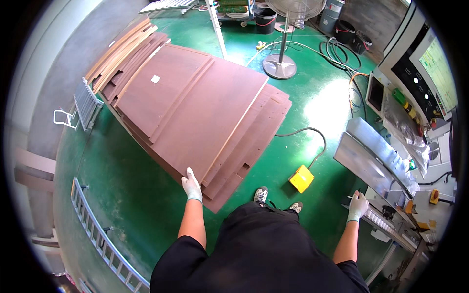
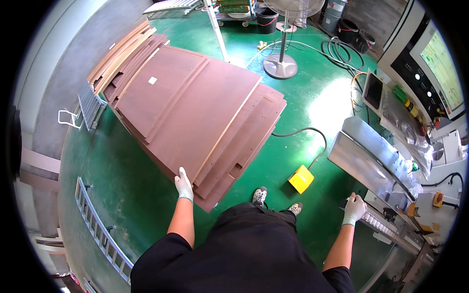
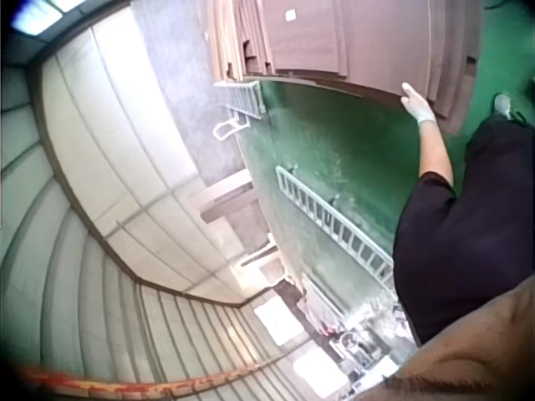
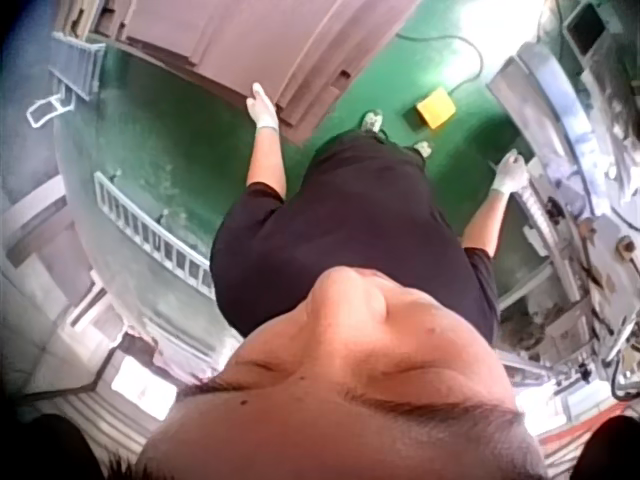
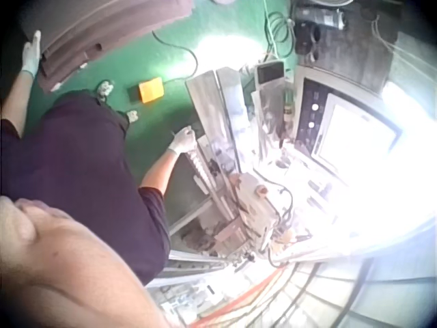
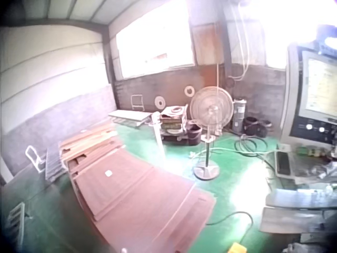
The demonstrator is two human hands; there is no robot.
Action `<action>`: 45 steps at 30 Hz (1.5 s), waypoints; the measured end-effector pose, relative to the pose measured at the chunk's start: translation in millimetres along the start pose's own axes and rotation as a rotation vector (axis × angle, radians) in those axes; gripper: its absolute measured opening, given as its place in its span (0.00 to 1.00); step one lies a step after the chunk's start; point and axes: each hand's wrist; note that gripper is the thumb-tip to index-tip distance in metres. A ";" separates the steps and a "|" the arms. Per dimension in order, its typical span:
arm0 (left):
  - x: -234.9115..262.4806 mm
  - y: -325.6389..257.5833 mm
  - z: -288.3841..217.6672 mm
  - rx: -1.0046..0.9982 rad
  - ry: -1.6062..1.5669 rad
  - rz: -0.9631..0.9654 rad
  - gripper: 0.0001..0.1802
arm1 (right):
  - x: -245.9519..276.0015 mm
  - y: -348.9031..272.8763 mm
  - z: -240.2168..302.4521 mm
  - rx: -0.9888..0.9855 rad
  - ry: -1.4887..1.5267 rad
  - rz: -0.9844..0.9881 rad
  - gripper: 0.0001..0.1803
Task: The person picks up wood panels from a stack and feeds them into a processing machine one at a time, using their hands to align each panel with the machine's guide rail and pushing it through.
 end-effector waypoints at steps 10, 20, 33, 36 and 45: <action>30.8 -48.5 -65.9 0.132 0.080 0.305 0.27 | 12.9 -4.0 -1.6 0.065 0.069 0.045 0.22; 112.9 -102.7 -17.6 0.207 0.215 0.599 0.29 | 12.4 -7.2 -2.5 0.055 0.045 0.018 0.22; 126.7 137.5 -70.2 -0.312 0.023 -0.105 0.37 | 0.0 -3.8 -7.6 0.046 0.045 -0.012 0.22; 101.5 131.3 -130.5 -0.083 0.403 -0.279 0.42 | 6.9 -3.8 -3.7 0.002 -0.014 0.020 0.21; 121.8 201.3 -82.3 -0.020 0.115 -0.139 0.38 | 13.0 -1.2 4.9 -0.006 -0.037 0.074 0.18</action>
Point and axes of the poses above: each hand's wrist, its own y-axis towards the middle knuckle, its own x-axis out of the back of the hand, z = x × y, and after that the axes turned 10 degrees about y, right-handed
